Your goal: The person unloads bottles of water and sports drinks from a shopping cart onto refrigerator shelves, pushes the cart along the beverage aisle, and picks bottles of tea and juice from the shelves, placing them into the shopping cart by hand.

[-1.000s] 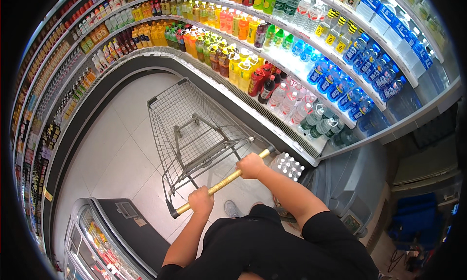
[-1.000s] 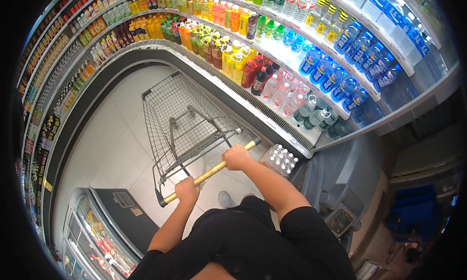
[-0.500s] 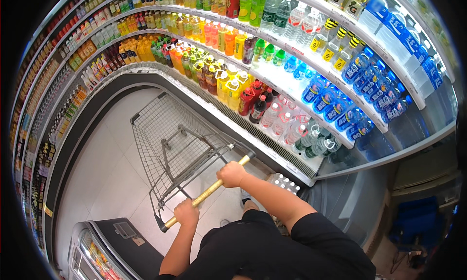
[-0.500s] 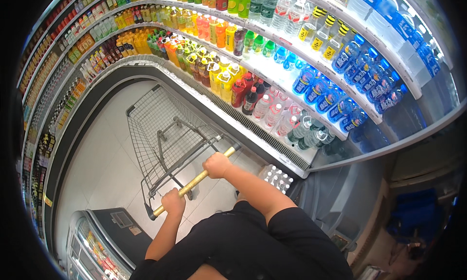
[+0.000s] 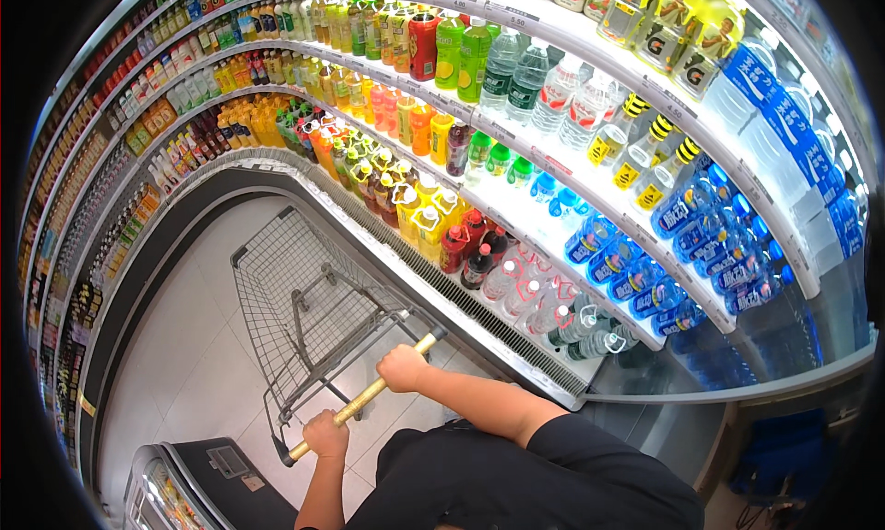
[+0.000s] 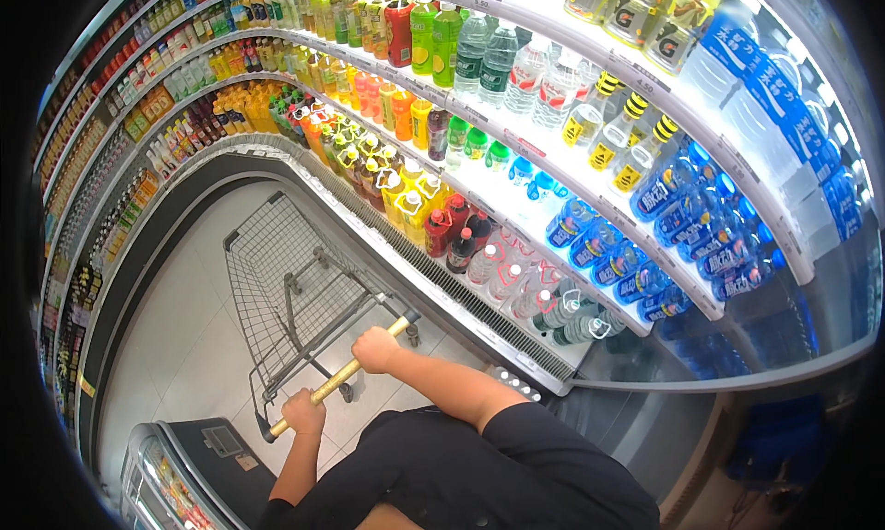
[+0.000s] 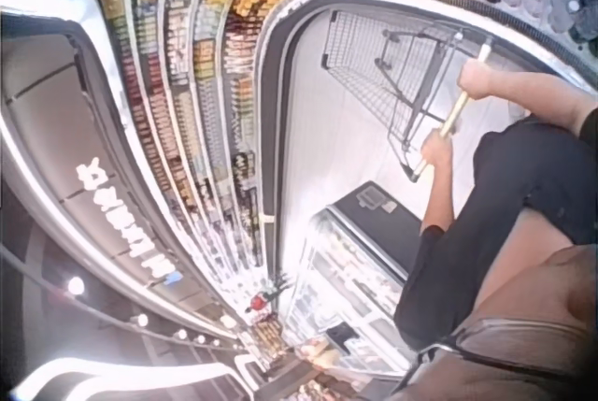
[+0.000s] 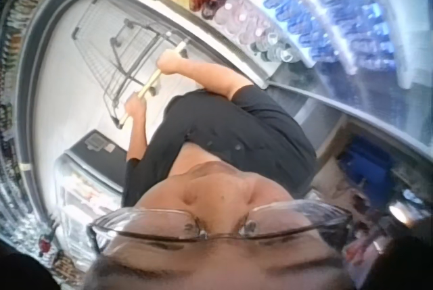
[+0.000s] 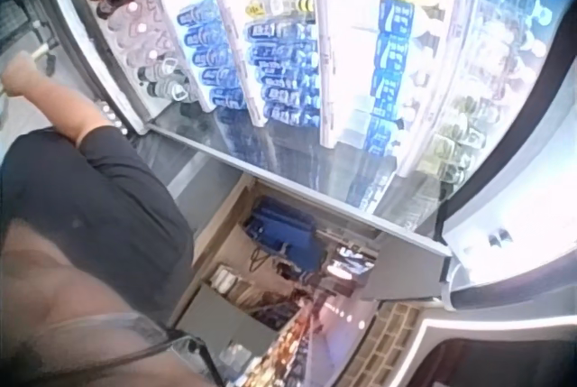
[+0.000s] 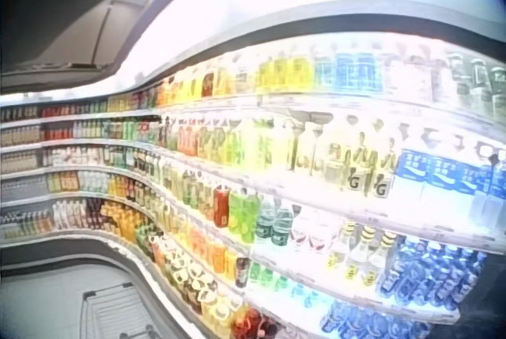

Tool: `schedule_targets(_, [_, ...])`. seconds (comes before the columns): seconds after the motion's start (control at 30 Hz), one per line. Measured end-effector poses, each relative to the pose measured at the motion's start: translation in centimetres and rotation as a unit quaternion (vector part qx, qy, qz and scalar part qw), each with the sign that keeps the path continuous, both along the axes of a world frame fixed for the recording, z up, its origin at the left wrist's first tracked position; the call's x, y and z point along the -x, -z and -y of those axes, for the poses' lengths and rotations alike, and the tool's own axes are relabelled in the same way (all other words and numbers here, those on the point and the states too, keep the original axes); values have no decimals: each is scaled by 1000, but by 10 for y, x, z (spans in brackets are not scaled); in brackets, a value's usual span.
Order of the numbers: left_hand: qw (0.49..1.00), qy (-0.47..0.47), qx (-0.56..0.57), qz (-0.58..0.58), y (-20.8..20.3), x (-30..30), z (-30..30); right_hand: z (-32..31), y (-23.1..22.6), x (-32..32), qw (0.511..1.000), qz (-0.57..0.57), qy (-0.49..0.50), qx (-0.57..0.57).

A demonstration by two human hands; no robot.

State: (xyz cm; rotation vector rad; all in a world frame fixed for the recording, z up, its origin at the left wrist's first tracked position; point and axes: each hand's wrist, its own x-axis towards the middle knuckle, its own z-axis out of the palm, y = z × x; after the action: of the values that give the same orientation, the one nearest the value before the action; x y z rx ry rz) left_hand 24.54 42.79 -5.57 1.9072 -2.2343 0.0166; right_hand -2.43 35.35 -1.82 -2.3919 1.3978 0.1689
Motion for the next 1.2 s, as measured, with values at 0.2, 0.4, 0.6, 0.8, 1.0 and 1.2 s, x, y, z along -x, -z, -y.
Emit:
schedule_targets(0.2, [999,-28,-9,14,8,10,32,39,0,12,1000,-5,-12,-15])
schedule_targets(0.4, [999,-27,-20,-6,7,16,62,67,-5,18,1000,-5,-14,-11])
schedule_targets(0.6, [999,-9,-46,11,-6,17,85,86,9,17,1000,15,-2,3])
schedule_targets(0.8, [998,17,-59,-9,-6,10,109,107,12,16,1000,22,4,9])
schedule_targets(1.0, [997,28,-76,-12,-4,-4,141,133,9,5,1000,18,6,17])
schedule_targets(1.2, [989,57,-136,-9,-12,-22,169,152,17,-7,999,25,18,27])
